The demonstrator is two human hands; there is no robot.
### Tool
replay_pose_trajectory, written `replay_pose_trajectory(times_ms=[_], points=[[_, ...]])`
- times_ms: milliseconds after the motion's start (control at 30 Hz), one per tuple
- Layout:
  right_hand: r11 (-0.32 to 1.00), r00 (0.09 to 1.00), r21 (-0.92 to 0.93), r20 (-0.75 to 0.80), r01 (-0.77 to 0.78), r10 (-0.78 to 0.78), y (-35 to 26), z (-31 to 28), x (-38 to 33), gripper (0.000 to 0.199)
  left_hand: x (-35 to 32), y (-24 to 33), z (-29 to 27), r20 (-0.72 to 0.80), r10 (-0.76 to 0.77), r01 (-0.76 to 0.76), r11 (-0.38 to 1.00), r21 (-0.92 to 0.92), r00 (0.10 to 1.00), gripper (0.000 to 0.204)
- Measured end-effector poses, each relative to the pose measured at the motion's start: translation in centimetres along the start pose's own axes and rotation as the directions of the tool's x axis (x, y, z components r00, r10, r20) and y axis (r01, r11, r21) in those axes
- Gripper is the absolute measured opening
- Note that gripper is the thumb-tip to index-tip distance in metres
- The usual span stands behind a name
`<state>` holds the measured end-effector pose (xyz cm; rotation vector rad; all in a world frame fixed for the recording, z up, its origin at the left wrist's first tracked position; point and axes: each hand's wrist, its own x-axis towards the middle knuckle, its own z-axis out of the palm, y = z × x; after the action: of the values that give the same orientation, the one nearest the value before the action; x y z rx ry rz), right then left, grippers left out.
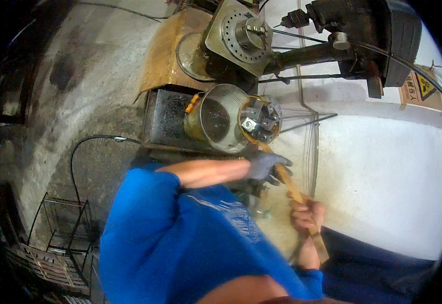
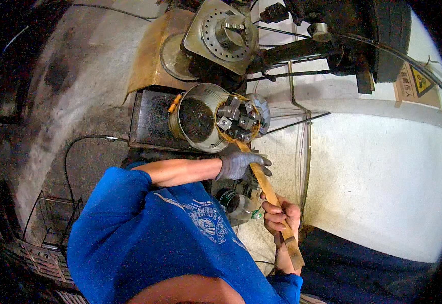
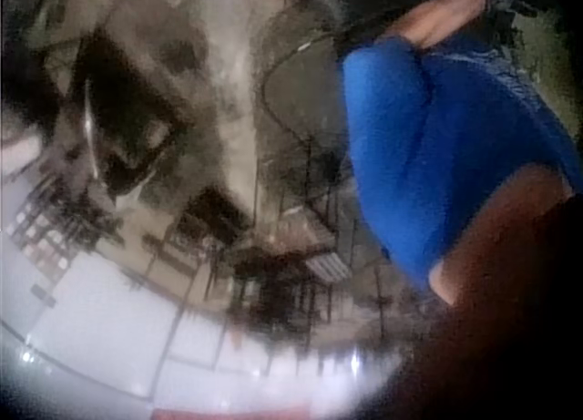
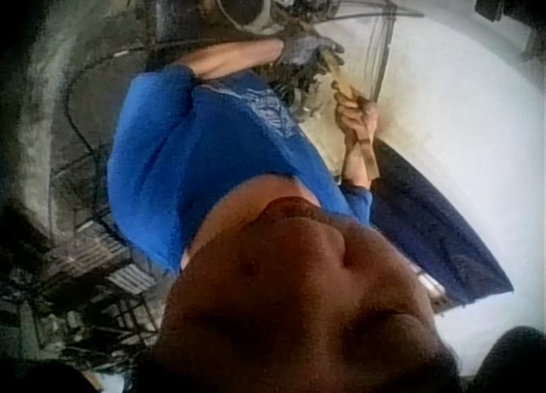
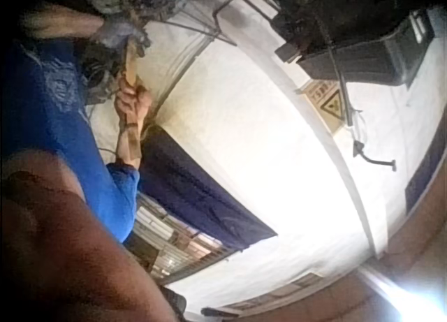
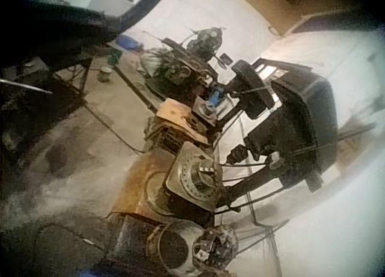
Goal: The person uses a wooden-handled strainer to scoop small metal pieces from a pile on a workbench and transfers them into a metal bucket. The person repeatedly scoops and empties the strainer into the bucket throughout the clip.
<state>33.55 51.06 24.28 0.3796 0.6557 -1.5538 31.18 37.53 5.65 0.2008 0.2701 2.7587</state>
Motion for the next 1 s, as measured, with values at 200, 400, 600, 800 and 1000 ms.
replay_pose_trajectory(times_ms=[200, 400, 600, 800, 1000], points=[[0.999, 1.0, -0.033, 0.011, -0.013, 0.013, -0.3, -0.5, -0.3, 0.06, -0.1, -0.3, 0.1, 0.003, 0.011, -0.011, 1.0, -0.004, 1.0, 0.028], [0.999, 1.0, -0.036, 0.014, 0.001, -0.001, 0.0, -0.1, -0.5, 0.061, 0.0, -0.3, 0.5, -0.004, 0.047, -0.047, 0.999, 0.003, 0.999, 0.029], [0.999, 1.0, -0.042, 0.027, -0.006, 0.007, -0.3, -0.3, -0.4, 0.06, -0.1, -0.4, 0.4, 0.012, 0.047, -0.047, 0.999, 0.001, 0.999, 0.029], [0.998, 0.999, -0.059, 0.032, -0.006, 0.008, -0.6, -0.6, -0.5, 0.059, 0.1, -0.5, 0.1, 0.018, 0.068, -0.068, 0.998, 0.004, 0.998, 0.029], [0.995, 1.0, -0.1, -0.004, -0.008, 0.007, -0.8, -0.5, -0.6, 0.06, 0.7, -0.7, -0.1, 0.011, 0.041, -0.041, 0.999, -0.02, 0.999, 0.028]])
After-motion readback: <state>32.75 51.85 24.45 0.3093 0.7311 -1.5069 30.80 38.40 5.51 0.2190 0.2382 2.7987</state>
